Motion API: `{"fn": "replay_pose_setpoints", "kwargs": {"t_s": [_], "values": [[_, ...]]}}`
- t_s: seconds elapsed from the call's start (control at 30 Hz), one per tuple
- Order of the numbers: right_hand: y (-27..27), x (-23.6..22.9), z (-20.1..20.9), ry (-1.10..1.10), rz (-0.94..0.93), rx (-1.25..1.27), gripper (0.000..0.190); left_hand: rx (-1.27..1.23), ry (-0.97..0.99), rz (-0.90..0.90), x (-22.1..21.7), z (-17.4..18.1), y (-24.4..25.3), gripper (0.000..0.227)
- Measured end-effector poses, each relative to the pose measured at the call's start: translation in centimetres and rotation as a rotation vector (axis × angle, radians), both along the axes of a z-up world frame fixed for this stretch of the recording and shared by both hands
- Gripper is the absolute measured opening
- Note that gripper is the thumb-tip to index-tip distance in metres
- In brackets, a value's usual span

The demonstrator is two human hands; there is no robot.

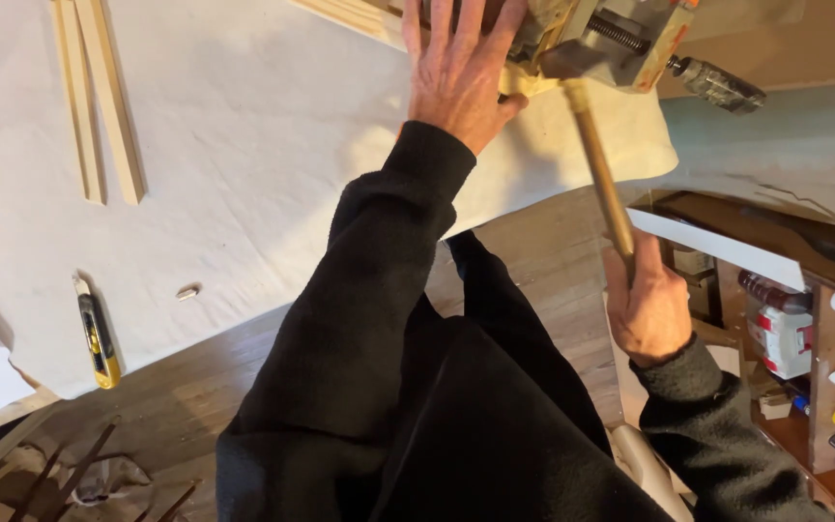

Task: The person applies wood glue from a bottle to the mitered end of a wooden strip, then seats the strip into a corner vise holding a partially assembled frame corner. They tighten the vise, tap the joint with a hammer, fit additional strips together, and press the glued mitered ends to form the corner joint.

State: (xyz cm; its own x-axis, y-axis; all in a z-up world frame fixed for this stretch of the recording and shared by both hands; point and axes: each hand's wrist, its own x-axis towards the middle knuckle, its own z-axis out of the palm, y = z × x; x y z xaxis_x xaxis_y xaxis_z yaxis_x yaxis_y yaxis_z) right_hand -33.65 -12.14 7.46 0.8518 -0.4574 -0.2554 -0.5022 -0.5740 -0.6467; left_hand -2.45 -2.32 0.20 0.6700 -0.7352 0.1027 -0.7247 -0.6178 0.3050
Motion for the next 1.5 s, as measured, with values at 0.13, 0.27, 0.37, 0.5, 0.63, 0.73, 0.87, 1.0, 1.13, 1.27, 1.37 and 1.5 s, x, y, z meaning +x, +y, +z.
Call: {"fn": "replay_pose_setpoints", "kwargs": {"t_s": [0.13, 0.27, 0.37, 0.5, 0.63, 0.73, 0.87, 1.0, 1.13, 1.27, 1.37, 1.5], "values": [[0.3, 0.5, 2.1, -0.002, -0.038, -0.099, 0.023, 0.018, -0.041, 0.01, -0.3, -1.4, 0.1, 0.11], [0.6, -0.4, 1.6, -0.112, -0.096, -0.072, 0.022, -0.029, -0.027, 0.002, -0.2, -0.7, 0.3, 0.112], [0.5, 0.5, 0.2, 0.115, -0.026, -0.061, 0.027, 0.05, -0.025, -0.001, -0.2, -0.5, 0.0, 0.115], [1.1, 1.5, 4.1, 0.016, -0.039, -0.13, 0.032, -0.02, -0.078, 0.033, -0.1, -0.6, 0.3, 0.095], [1.4, -0.4, 2.8, -0.068, -0.122, -0.105, 0.028, -0.015, -0.023, -0.005, -0.7, 0.2, 0.1, 0.111], [1.1, 0.0, 0.4, -0.006, -0.061, -0.079, 0.027, -0.022, -0.031, 0.006, -0.3, 0.1, 0.1, 0.11], [2.1, 0.3, 5.0, -0.104, -0.161, -0.074, 0.029, 0.05, -0.059, -0.007, -0.6, 0.0, 0.2, 0.111], [1.9, 0.1, 3.0, -0.212, -0.205, -0.003, 0.026, 0.023, -0.041, 0.0, -0.3, -0.6, -0.1, 0.108], [1.8, 1.3, 2.8, 0.036, -0.074, -0.08, 0.031, 0.001, -0.037, 0.012, -0.4, 0.4, 0.1, 0.105], [2.4, 0.8, 5.5, -0.199, -0.16, -0.141, 0.015, -0.025, -0.057, 0.009, -0.4, -1.1, 0.0, 0.104], [1.7, -1.1, 1.2, -0.103, -0.12, -0.143, 0.028, 0.043, 0.027, -0.017, -0.1, 1.8, 0.2, 0.113], [0.9, -0.8, -0.1, 0.025, 0.022, -0.066, 0.023, 0.042, -0.046, 0.024, -0.5, 0.4, -0.1, 0.105]]}}
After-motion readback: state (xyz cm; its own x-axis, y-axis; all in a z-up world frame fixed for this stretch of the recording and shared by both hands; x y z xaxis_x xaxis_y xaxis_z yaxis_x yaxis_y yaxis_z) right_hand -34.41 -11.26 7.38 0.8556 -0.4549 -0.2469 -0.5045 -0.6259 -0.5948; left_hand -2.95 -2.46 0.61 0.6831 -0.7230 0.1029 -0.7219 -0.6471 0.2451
